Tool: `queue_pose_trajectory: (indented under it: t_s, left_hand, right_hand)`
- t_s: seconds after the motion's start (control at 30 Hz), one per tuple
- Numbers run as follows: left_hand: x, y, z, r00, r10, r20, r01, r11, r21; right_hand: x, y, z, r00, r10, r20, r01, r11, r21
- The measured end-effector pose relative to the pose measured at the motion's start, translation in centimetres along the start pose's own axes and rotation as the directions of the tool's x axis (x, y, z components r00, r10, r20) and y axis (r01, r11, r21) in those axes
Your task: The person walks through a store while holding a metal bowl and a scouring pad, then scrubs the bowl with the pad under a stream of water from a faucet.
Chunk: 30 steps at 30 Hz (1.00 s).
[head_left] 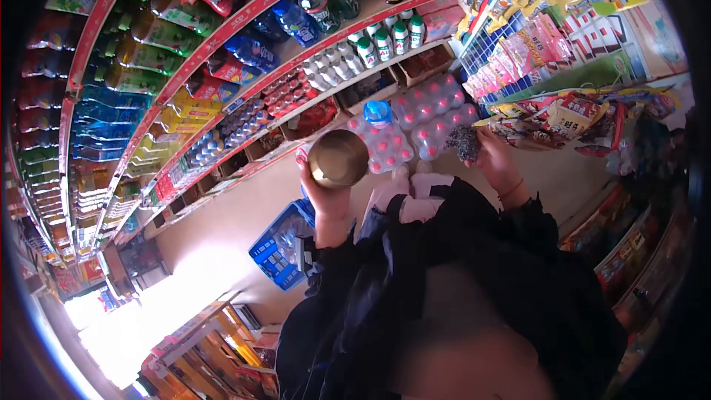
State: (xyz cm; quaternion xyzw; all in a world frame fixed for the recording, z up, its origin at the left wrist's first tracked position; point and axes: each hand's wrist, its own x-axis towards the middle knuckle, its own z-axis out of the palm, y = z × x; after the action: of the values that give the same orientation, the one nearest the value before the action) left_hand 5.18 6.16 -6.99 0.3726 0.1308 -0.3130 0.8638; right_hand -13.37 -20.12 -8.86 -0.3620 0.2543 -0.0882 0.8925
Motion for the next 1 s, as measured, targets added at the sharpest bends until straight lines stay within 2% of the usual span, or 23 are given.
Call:
queue_pose_trajectory:
  t_s: [0.07,0.13,0.2,0.23,0.3,0.33,0.4,0.43,0.5,0.53,0.57,0.63,0.7,0.77,0.8,0.83,0.87,0.93,1.0]
  left_hand:
    - [-0.3,0.6,-0.7,0.996,-0.019,-0.082,0.018,1.0,-0.024]
    - [-0.4,0.8,-2.0,0.999,0.003,-0.036,-0.003,1.0,0.011]
    - [-0.9,0.8,-2.5,0.998,0.002,-0.068,-0.004,0.999,-0.032]
    - [-1.1,0.8,-2.6,0.997,-0.002,-0.082,-0.003,0.998,-0.063]
    - [-1.5,0.6,-2.8,0.997,0.013,-0.071,-0.016,0.999,-0.041]
    - [-1.8,0.5,-2.4,0.998,-0.025,-0.066,0.02,0.997,-0.069]
    - [-1.8,-0.2,-2.0,0.998,-0.068,-0.014,0.066,0.991,-0.116]
    - [-2.2,-0.7,-1.5,0.996,-0.078,-0.037,0.074,0.994,-0.08]
    - [-1.9,-1.8,-1.0,0.992,-0.093,0.079,0.096,0.995,-0.033]
    - [-2.0,-2.1,-0.4,0.987,-0.103,0.123,0.107,0.994,-0.032]
    - [-2.3,-2.1,0.7,0.979,-0.112,0.169,0.118,0.993,-0.028]
    - [-2.6,-1.9,2.3,0.973,-0.089,0.212,0.095,0.995,-0.022]
    - [-2.8,-1.8,3.4,0.953,-0.068,0.294,0.083,0.996,-0.039]
    - [-3.1,-1.8,3.9,0.956,-0.04,0.291,0.044,0.999,-0.01]
    - [-3.1,-1.8,3.8,0.952,-0.075,0.297,0.101,0.992,-0.073]
    - [-3.2,-1.8,3.7,0.946,-0.11,0.305,0.157,0.978,-0.135]
    - [-3.3,-1.4,4.0,0.946,-0.103,0.308,0.15,0.98,-0.134]
    - [-3.7,-0.4,5.1,0.834,-0.152,0.531,0.316,0.92,-0.233]
    - [-4.0,-0.1,5.9,0.819,-0.154,0.552,0.343,0.903,-0.257]
  right_hand:
    - [0.6,0.9,-1.7,0.998,0.06,-0.016,-0.06,0.998,0.012]
    - [1.1,1.9,-2.6,0.992,0.122,-0.031,-0.121,0.992,0.019]
    - [1.8,2.4,-2.8,0.979,0.176,-0.099,-0.151,0.962,0.226]
    - [2.0,2.4,-2.8,0.978,0.188,-0.093,-0.165,0.962,0.216]
    - [2.4,1.9,-1.1,0.981,0.191,-0.041,-0.173,0.946,0.274]
    - [2.5,1.4,0.2,0.979,0.2,-0.033,-0.185,0.947,0.264]
    - [2.5,0.0,3.8,0.981,0.145,0.129,-0.168,0.967,0.19]
    - [2.7,-0.2,5.0,0.978,0.154,0.138,-0.177,0.967,0.181]
    - [2.9,-0.4,7.1,0.952,0.026,0.304,-0.024,1.0,-0.01]
    - [2.7,-0.9,8.7,0.952,-0.016,0.306,0.051,0.993,-0.106]
    - [2.5,-1.6,9.7,0.95,-0.01,0.313,0.047,0.993,-0.11]
    - [2.4,-2.6,11.2,0.901,0.013,0.433,0.143,0.935,-0.325]
    - [2.3,-2.9,11.7,0.905,0.002,0.425,0.157,0.927,-0.34]
    - [2.1,-3.3,11.8,0.904,-0.07,0.421,0.251,0.885,-0.393]
    - [1.9,-3.5,11.9,0.901,-0.071,0.428,0.256,0.883,-0.392]
    - [1.8,-3.6,12.0,0.892,-0.137,0.431,0.289,0.906,-0.309]
    - [1.6,-3.7,12.1,0.88,-0.204,0.429,0.321,0.92,-0.223]
    - [1.2,-4.2,12.5,0.876,-0.246,0.415,0.336,0.929,-0.158]
    - [0.9,-4.6,12.4,0.882,-0.27,0.386,0.33,0.939,-0.098]
